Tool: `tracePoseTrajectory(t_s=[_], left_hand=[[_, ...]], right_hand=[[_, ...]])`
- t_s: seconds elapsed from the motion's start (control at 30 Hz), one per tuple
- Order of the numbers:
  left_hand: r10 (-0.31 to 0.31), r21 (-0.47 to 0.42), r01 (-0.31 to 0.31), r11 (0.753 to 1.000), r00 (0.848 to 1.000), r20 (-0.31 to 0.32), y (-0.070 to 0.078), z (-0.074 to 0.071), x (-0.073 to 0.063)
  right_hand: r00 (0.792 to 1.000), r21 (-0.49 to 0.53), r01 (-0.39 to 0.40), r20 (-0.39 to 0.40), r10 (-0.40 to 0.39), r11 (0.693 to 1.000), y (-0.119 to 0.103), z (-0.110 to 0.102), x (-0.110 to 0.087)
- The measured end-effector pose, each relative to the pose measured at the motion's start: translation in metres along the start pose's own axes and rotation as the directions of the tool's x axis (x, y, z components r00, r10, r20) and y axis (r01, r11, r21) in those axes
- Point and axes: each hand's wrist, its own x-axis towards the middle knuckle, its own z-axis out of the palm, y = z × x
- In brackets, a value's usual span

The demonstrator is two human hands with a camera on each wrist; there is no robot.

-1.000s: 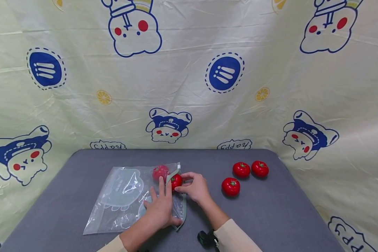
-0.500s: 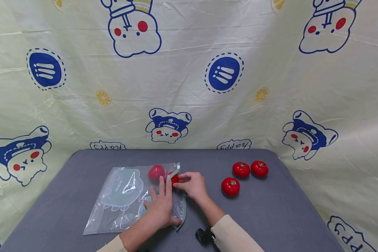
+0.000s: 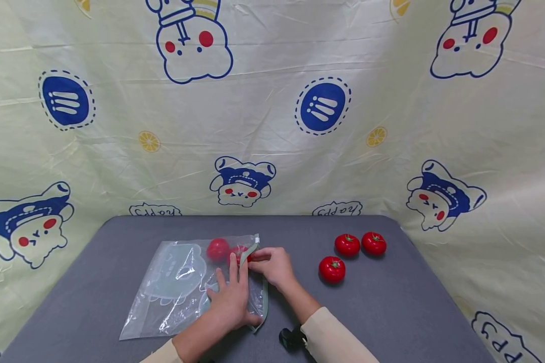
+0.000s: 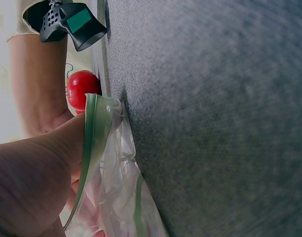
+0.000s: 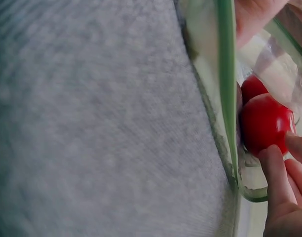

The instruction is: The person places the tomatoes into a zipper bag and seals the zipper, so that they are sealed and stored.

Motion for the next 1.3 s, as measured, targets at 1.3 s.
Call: tracePoseTrajectory(t_s=[1.3], left_hand=[[0.005,0.02,-0.005,1.0,1.0,0.002,-0.002,0.001,0.001]], right_hand=[[0.997,0.06,0.001,0.072,-0.006,0.998,0.01,-0.036,-0.024]])
